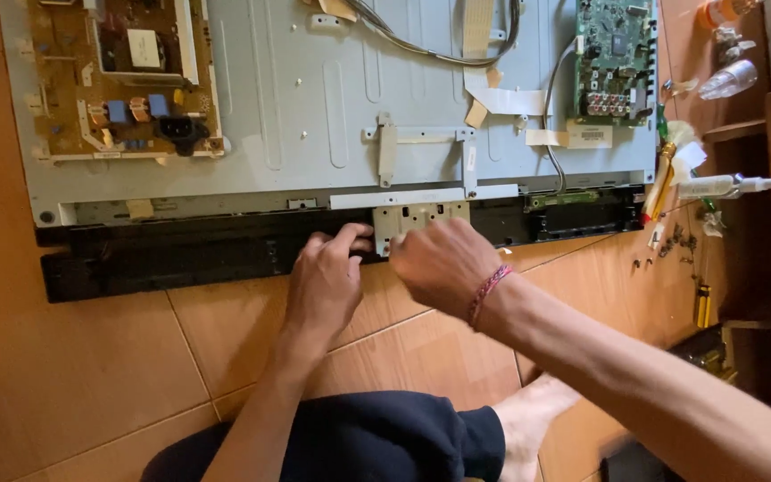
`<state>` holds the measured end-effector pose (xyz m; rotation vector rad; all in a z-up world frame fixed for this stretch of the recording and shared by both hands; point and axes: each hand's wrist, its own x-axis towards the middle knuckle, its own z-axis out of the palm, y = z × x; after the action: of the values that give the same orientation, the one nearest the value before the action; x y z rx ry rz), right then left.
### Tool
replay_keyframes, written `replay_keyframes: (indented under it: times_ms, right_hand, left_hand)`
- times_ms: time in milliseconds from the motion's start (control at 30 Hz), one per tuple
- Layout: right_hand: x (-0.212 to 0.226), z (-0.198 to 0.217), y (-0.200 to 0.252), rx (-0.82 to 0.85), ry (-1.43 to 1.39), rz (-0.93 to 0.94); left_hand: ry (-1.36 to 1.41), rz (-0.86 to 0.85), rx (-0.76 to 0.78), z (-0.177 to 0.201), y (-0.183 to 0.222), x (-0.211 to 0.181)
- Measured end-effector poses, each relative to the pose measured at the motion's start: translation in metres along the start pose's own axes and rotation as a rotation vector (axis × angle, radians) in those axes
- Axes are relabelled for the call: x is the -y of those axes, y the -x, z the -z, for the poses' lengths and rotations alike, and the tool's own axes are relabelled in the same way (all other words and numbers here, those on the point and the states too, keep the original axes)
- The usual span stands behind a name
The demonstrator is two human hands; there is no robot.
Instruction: The person is disassembling a television by removing screws from an internal metal bracket and manipulating ribbon cables.
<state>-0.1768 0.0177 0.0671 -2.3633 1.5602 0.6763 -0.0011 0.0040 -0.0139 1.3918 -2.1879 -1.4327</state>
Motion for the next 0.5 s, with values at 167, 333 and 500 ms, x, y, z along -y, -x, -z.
replay_keyframes:
  times_ms: [167, 333, 500]
  right_hand:
    - [0.007, 0.013, -0.003, 0.256, -0.448, -0.523]
    - [-0.001, 0.014, 0.006, -0.127, 0.167, 0.146]
    - [-0.006, 0.008, 0.002, -0.154, 0.189, 0.268]
  left_hand:
    - [-0.039, 0.000, -0.018, -0.001, -0.002, 0.004]
    - [-0.023, -0.055, -0.028, 0.005, 0.003, -0.003]
    - [-0.004, -0.062, -0.029, 0.009, 0.002, -0.006]
